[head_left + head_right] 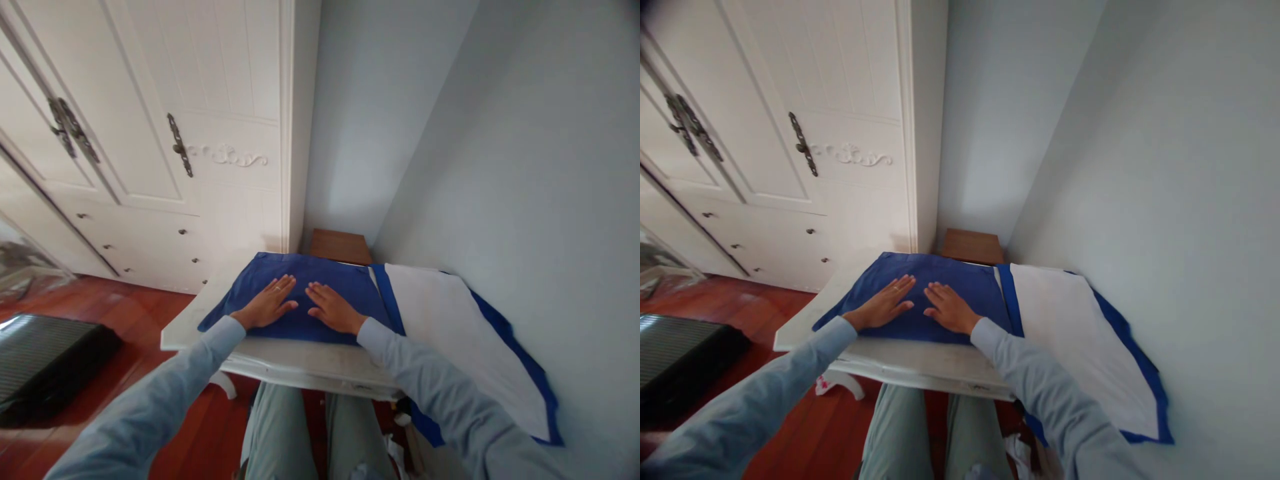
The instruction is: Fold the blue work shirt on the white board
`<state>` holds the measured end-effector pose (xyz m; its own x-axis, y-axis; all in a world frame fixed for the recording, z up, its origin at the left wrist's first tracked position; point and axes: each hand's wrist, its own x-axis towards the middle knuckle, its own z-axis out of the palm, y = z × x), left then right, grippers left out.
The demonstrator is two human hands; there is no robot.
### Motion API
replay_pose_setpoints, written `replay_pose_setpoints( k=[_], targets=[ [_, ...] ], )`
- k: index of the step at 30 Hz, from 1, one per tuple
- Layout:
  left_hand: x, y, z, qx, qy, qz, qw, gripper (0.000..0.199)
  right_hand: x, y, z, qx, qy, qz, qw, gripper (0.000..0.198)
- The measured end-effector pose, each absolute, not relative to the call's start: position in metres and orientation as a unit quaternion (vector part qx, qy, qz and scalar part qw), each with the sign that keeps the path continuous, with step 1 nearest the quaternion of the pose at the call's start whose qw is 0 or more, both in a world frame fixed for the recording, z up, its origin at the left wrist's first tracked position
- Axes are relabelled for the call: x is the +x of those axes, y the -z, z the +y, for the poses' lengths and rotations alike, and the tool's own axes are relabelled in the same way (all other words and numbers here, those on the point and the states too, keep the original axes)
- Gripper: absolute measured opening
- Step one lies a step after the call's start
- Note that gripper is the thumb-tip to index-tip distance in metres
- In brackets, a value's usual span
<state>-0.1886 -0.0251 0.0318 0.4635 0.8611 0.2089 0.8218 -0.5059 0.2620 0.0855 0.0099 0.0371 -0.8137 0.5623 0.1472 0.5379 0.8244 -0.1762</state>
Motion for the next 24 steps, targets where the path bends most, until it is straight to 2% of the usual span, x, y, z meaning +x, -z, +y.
replay_pose_setpoints(
  k=[2, 4, 12, 17, 20, 24],
  targets=[
    [-0.174, -0.028, -0.039, 0.886, -0.108, 0.444, 0.075, 0.072, 0.079, -0.029, -0.017, -0.241, -0.074, -0.966, 0.064, 0.074],
    [-0.179, -0.019, -0.052, 0.882, -0.076, 0.460, 0.066, 0.073, 0.093, -0.019, -0.034, -0.241, -0.078, -0.966, 0.042, 0.075],
    [-0.270, 0.007, -0.104, 0.802, -0.126, 0.584, 0.000, 0.074, 0.228, 0.004, -0.067, -0.360, -0.017, -0.933, 0.018, 0.068],
    [-0.295, 0.002, -0.130, 0.690, -0.128, 0.712, 0.026, 0.081, 0.252, -0.004, -0.090, -0.422, -0.067, -0.904, 0.006, 0.075],
    [-0.288, -0.007, -0.150, 0.621, -0.201, 0.757, 0.046, 0.085, 0.246, -0.019, -0.107, -0.444, -0.135, -0.885, 0.038, 0.081],
    [-0.256, -0.010, -0.181, 0.494, -0.397, 0.768, 0.095, 0.077, 0.229, -0.039, -0.141, -0.444, -0.285, -0.843, 0.108, 0.079]
  ],
)
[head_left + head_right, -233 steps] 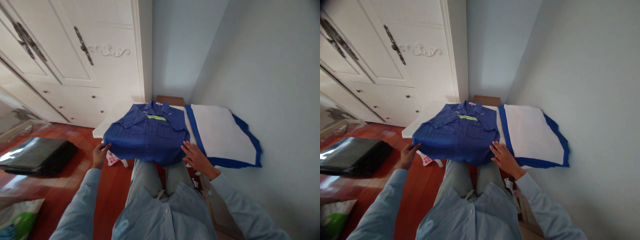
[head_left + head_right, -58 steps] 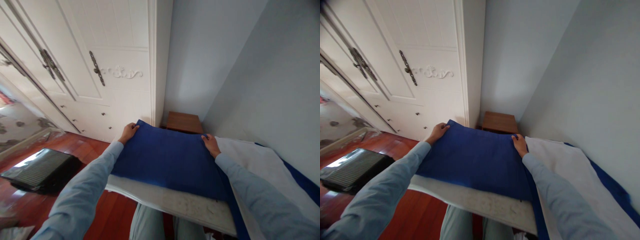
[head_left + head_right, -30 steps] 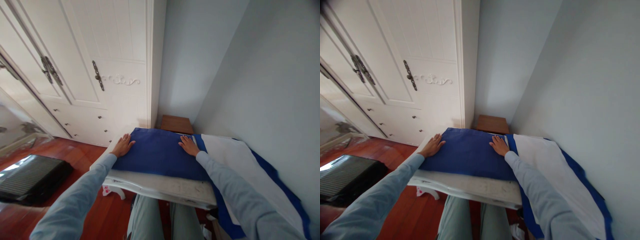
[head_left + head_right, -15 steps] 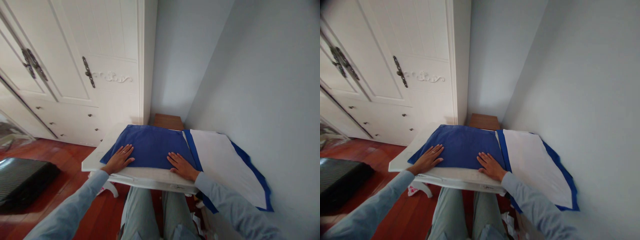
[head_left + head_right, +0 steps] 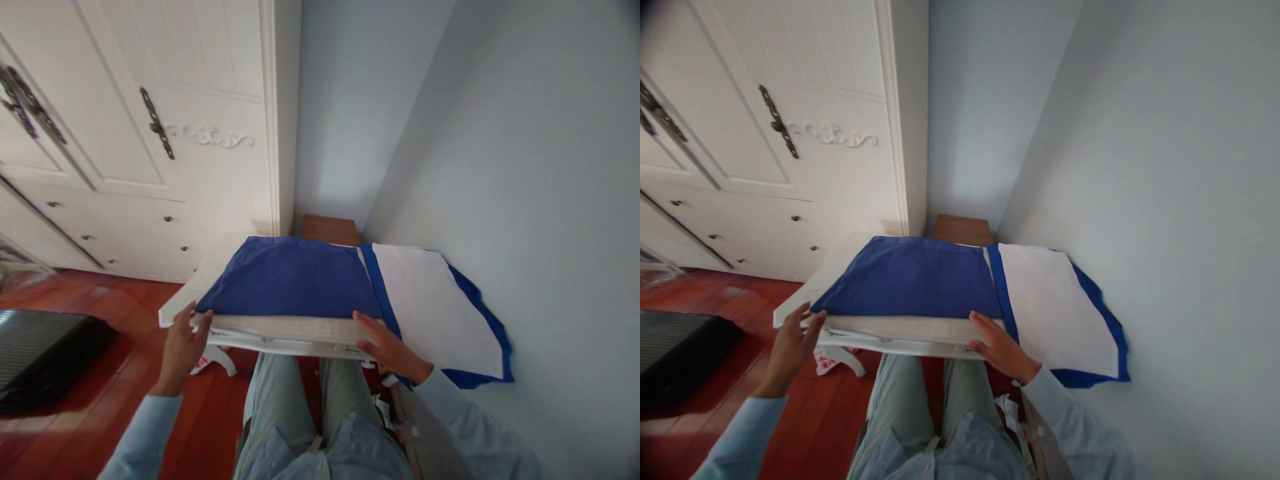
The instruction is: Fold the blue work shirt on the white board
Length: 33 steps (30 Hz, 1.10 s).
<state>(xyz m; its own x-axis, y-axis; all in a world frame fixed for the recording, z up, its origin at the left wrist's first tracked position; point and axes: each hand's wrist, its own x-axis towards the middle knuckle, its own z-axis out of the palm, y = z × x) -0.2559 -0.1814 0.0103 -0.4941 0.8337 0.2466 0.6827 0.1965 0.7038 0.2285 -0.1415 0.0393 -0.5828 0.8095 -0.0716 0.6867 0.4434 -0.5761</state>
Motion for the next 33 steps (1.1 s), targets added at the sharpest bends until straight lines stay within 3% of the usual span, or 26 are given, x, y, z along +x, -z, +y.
replay_pose_setpoints(
  k=[5, 9, 14, 22, 25, 30, 33],
  targets=[
    [-0.203, -0.020, -0.193, 0.263, -0.611, 0.656, 0.357, 0.049, 0.197, -0.039, -0.174, -0.415, -0.441, -0.781, 0.153, 0.059],
    [-0.174, -0.041, -0.177, 0.041, -0.717, 0.471, 0.512, 0.003, 0.170, -0.027, -0.178, -0.437, -0.487, -0.714, 0.250, 0.055],
    [-0.156, -0.050, -0.158, 0.027, -0.641, 0.457, 0.616, 0.016, 0.138, -0.012, -0.186, -0.412, -0.579, -0.634, 0.306, 0.053],
    [-0.145, -0.053, -0.136, 0.037, -0.644, 0.503, 0.574, 0.010, 0.082, -0.001, -0.180, -0.345, -0.775, -0.396, 0.350, 0.064],
    [-0.151, -0.057, -0.138, 0.035, -0.666, 0.501, 0.551, 0.008, 0.076, -0.003, -0.163, -0.311, -0.819, -0.230, 0.423, 0.052],
    [-0.178, -0.055, -0.150, -0.012, -0.692, 0.523, 0.498, 0.007, 0.101, -0.014, -0.154, -0.315, -0.823, -0.043, 0.470, 0.014],
    [-0.194, -0.049, -0.158, -0.040, -0.700, 0.545, 0.459, 0.007, 0.129, -0.025, -0.157, -0.341, -0.787, 0.011, 0.514, 0.013]
  ],
)
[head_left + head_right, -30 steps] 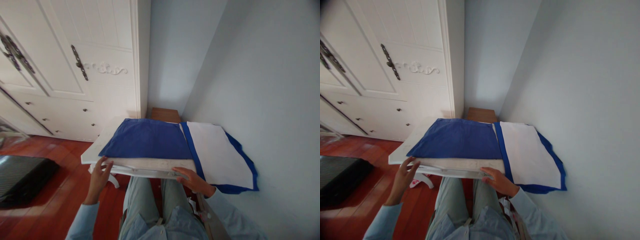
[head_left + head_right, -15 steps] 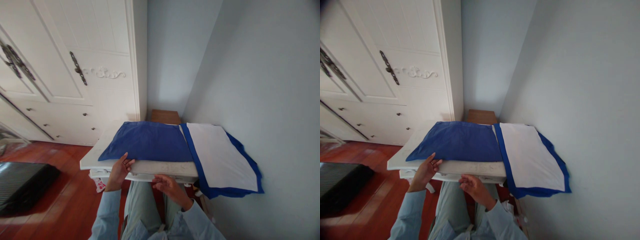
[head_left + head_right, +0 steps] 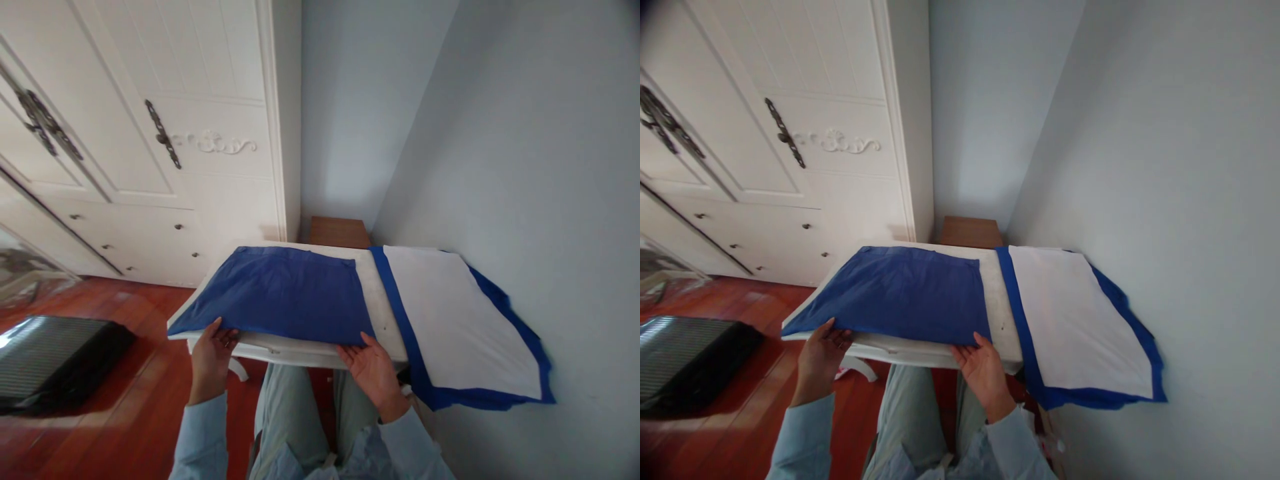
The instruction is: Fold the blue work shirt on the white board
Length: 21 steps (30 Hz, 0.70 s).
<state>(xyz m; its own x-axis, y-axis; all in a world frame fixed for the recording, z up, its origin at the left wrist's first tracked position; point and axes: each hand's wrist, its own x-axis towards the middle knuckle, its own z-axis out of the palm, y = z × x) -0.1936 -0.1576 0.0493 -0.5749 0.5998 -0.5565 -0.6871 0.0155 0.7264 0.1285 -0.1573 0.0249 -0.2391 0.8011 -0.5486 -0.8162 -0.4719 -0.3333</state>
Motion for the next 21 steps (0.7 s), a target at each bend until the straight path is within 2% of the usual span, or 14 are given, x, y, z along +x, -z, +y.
replay_pose_setpoints(
  k=[4, 9, 14, 21],
  targets=[
    [-0.209, -0.040, -0.165, -0.030, -0.707, 0.560, 0.430, 0.008, 0.166, -0.033, -0.149, -0.367, -0.780, -0.013, 0.507, 0.027],
    [-0.232, -0.037, -0.169, -0.059, -0.772, 0.509, 0.378, 0.015, 0.185, -0.042, -0.102, -0.419, -0.797, -0.170, 0.399, 0.043],
    [-0.245, -0.051, -0.153, -0.069, -0.806, 0.436, 0.394, 0.015, 0.171, -0.054, -0.025, -0.473, -0.762, -0.333, 0.291, 0.044],
    [-0.256, -0.050, -0.120, -0.059, -0.832, 0.435, 0.339, 0.007, 0.135, -0.053, 0.073, -0.517, -0.696, -0.415, 0.277, 0.047]
  ],
)
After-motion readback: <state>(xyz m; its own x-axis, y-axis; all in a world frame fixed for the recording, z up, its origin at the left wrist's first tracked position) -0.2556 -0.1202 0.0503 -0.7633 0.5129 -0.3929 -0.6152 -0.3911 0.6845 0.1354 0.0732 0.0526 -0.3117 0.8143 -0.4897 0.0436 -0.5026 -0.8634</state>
